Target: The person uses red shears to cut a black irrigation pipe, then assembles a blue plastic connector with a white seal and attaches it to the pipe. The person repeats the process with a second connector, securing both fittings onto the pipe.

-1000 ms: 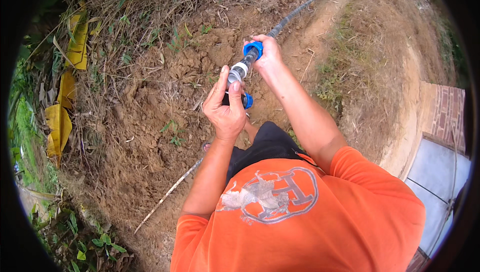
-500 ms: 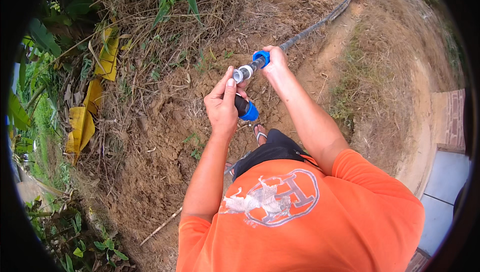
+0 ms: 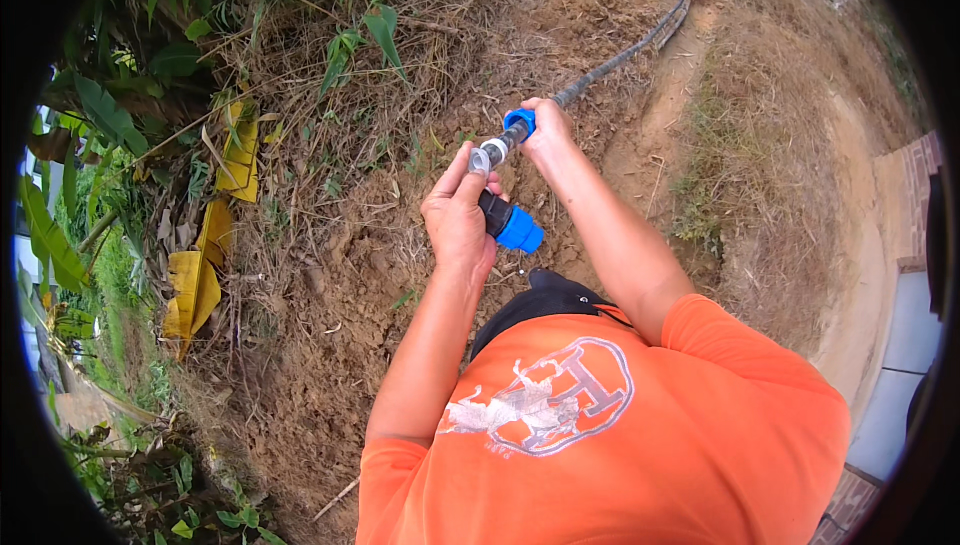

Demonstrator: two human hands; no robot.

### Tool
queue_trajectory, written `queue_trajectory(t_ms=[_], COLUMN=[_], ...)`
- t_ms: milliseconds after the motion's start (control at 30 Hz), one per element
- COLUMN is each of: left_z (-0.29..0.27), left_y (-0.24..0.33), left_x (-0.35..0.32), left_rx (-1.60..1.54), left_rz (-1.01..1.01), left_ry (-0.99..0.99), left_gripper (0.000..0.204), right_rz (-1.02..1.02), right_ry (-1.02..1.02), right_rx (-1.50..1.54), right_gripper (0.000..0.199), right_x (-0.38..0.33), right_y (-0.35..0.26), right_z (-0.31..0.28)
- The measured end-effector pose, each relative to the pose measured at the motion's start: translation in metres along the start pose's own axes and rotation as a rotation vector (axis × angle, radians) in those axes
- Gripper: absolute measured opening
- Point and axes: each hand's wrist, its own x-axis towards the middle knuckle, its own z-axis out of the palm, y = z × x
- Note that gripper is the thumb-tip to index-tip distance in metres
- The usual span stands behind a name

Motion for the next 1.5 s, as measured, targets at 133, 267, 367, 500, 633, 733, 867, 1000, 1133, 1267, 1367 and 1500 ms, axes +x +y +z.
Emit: queue_trajectory(t_ms=[133, 267, 367, 500, 633, 733, 867, 1000, 1133, 1267, 1367, 1500], left_z=[0.005, 0.009, 0.001, -0.009, -0.016, -0.022, -0.022, -0.039, -0.041, -0.037, -0.033, -0.036], left_y=[-0.008, -0.001, -0.006, -0.003, 0.014, 0.019, 0.054, 0.057, 0.020, -0.023, -0.035, -0.047], left_x=[-0.006, -0.007, -0.005, -0.007, 0.005, 0.006, -0.010, -0.010, -0.011, -0.015, -0.018, -0.012], left_rx=[-0.036, -0.073, 0.026, 0.026, -0.010, 0.137, 0.332, 0.448, 0.525, 0.712, 0.755, 0.832], left_rz=[0.027, -0.051, 0.006, 0.022, -0.086, -0.098, -0.023, 0.025, -0.012, 0.062, 0.071, 0.093], left_ry=[-0.001, 0.008, 0.040, 0.044, 0.031, 0.119, 0.028, -0.010, -0.078, -0.142, -0.158, -0.210], left_gripper=[0.055, 0.054, 0.057, 0.057, 0.050, 0.035, 0.026, 0.026, 0.022, 0.019, 0.012, 0.008], right_rz=[0.026, 0.018, -0.010, 0.035, 0.022, 0.026, -0.013, 0.093, 0.109, 0.155, 0.191, 0.162], right_ry=[-0.025, -0.059, -0.044, -0.029, -0.056, -0.058, -0.034, -0.001, -0.025, 0.025, -0.002, -0.006], right_rx=[0.002, -0.026, -0.063, -0.044, -0.072, -0.097, -0.099, -0.061, -0.061, -0.068, -0.123, -0.142], right_gripper=[0.015, 0.018, 0.016, 0.012, 0.012, 0.017, 0.012, 0.019, 0.026, 0.028, 0.014, 0.027], right_x=[-0.012, -0.021, -0.021, -0.024, -0.007, -0.006, 0.016, 0.018, 0.031, 0.031, 0.032, 0.025], right_y=[-0.007, -0.003, 0.002, 0.013, 0.017, 0.023, -0.003, -0.022, -0.025, -0.025, -0.023, -0.015], right_z=[0.010, 0.010, 0.016, 0.022, 0.016, 0.002, -0.030, -0.048, -0.077, -0.089, -0.103, -0.117])
